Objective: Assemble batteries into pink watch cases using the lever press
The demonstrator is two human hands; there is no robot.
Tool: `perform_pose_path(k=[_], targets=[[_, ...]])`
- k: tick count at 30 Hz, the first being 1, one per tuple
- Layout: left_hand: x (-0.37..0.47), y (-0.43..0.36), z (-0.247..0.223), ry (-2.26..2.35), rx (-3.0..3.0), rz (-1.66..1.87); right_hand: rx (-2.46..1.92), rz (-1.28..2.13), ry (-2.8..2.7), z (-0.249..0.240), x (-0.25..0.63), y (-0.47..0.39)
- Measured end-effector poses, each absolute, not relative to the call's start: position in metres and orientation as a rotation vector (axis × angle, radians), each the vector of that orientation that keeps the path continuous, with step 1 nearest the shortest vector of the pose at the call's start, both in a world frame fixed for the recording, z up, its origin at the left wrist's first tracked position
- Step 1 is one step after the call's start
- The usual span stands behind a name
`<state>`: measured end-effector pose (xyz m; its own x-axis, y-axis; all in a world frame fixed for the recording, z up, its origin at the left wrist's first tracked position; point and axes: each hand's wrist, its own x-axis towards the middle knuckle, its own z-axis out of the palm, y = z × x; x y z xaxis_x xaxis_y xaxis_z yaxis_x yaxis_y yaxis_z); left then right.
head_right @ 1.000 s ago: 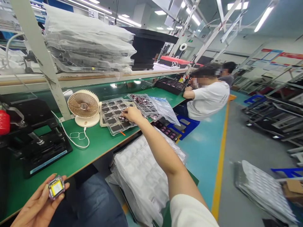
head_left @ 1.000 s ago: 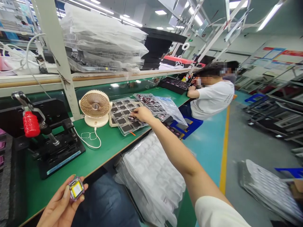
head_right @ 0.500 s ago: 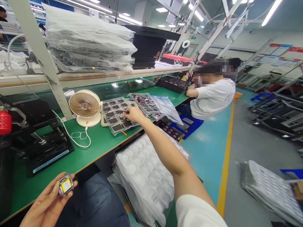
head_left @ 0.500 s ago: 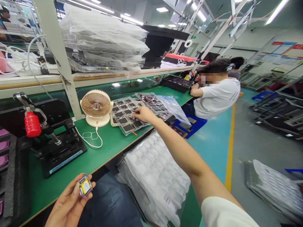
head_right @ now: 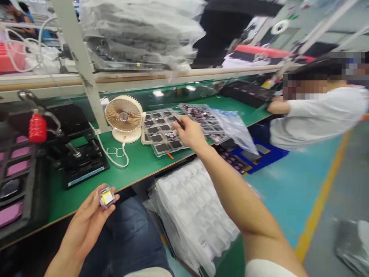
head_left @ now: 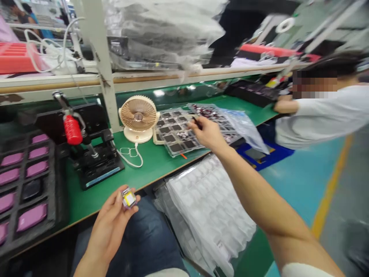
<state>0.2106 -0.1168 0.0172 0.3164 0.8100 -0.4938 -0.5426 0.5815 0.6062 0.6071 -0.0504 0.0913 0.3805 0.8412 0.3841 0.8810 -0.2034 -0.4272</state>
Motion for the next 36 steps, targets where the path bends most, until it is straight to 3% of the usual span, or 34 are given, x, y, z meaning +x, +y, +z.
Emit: perform_pose_path(k=[7,11,21,36], targets=[[0.217,-0.105,0.012,0.768,0.383,1.133,-1.248,0.481,-1.906,0.054,0.429,-0.116],[0.207,-0.11,0.01,0.798,0.384,1.224,-0.989,0.443,-1.935,0.028,0.382,-0.122],[0.196,-0.113,0.007,0.814,0.45,1.294,-0.871,0.242,-1.965,0.031,0.368,-0.118],[0.19,-0.111,0.004,0.802,0.538,1.217,-0.981,0.386,-1.936,0.021,0.372,-0.112]])
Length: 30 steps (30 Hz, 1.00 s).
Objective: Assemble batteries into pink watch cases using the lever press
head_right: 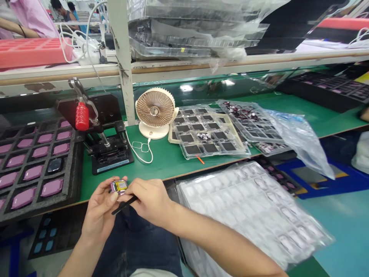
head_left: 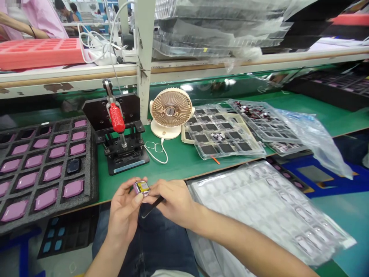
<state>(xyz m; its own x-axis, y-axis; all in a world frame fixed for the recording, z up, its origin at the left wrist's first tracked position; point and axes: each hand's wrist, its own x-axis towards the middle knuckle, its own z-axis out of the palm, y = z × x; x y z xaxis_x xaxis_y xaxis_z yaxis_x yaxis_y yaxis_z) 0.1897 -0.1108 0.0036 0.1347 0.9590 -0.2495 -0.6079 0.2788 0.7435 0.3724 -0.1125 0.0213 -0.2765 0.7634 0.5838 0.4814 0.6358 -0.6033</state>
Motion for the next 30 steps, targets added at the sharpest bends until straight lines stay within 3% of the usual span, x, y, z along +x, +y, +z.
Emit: perform_pose_path(k=[4,11,20,26,30], targets=[[0.184,-0.112,-0.001,0.798,0.59,1.219,-1.127,0.566,-1.912,0.034,0.376,-0.11],[0.181,-0.116,-0.007,0.812,0.652,1.268,-1.13,1.193,-1.623,0.035,0.371,-0.11],[0.178,-0.133,0.001,0.956,0.612,1.074,-1.179,0.973,-1.697,0.026,0.388,-0.152],[0.185,-0.128,-0.018,0.998,0.662,0.765,-2.44,0.479,-1.354,0.013,0.538,-0.25],[0.196,-0.129,-0.03,0.988,0.687,0.635,-2.823,0.503,-1.047,-0.02,0.594,-0.337]])
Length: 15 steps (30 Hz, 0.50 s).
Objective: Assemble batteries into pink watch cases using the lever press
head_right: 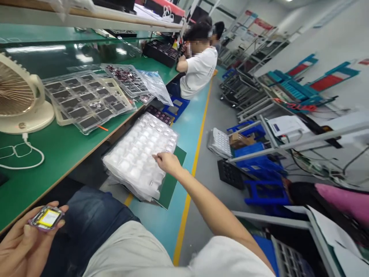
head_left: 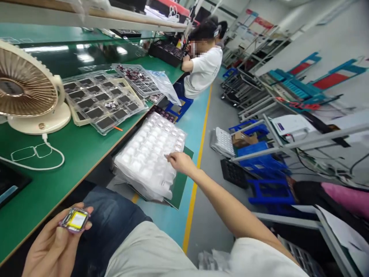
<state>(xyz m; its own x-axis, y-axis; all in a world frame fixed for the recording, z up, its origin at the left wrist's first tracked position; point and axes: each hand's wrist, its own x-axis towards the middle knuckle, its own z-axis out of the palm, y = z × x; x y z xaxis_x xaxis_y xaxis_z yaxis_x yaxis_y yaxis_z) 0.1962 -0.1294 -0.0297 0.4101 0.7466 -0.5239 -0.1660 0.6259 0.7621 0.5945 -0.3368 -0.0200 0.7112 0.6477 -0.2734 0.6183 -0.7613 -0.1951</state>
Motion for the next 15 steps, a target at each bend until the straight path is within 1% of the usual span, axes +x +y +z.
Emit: perform_pose_path(k=[3,6,10,15], targets=[[0.207,-0.131,-0.029,1.006,0.657,0.55,-2.919,0.696,-1.01,-0.05,0.589,-0.377],[0.216,-0.132,-0.026,0.997,0.643,0.49,-2.937,0.822,-1.041,-0.07,0.57,-0.393],[0.223,-0.134,-0.028,1.009,0.645,0.461,-2.932,0.852,-1.142,-0.08,0.555,-0.397],[0.228,-0.143,-0.024,0.976,0.678,0.447,-2.912,0.807,-1.284,-0.078,0.543,-0.4]])
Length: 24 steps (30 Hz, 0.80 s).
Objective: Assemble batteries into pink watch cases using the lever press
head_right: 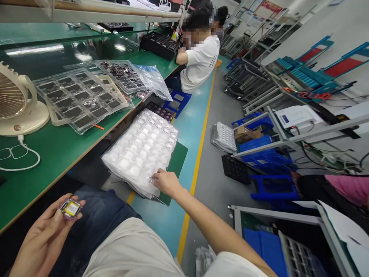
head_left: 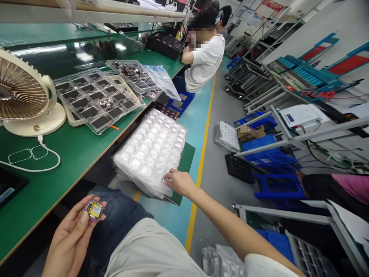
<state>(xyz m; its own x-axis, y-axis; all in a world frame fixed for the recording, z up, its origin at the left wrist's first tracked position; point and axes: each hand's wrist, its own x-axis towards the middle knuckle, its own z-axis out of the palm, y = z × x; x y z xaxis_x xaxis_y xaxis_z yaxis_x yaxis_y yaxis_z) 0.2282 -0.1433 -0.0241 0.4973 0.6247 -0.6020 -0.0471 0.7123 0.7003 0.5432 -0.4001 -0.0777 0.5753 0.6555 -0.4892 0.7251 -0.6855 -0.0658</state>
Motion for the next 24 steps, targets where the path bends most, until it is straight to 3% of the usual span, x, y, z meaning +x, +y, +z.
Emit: perform_pose_path(k=[11,17,19,24], targets=[[0.236,-0.156,-0.022,0.901,0.725,0.401,2.783,-1.001,1.365,-0.061,0.571,-0.405],[0.255,-0.173,-0.02,0.76,0.867,0.345,3.066,-1.102,1.5,-0.029,0.543,-0.334],[0.262,-0.177,-0.019,0.701,0.874,0.328,3.034,-1.31,1.665,-0.024,0.516,-0.297],[0.25,-0.168,-0.02,0.687,0.777,0.393,2.864,-2.368,1.667,-0.025,0.458,-0.23]])
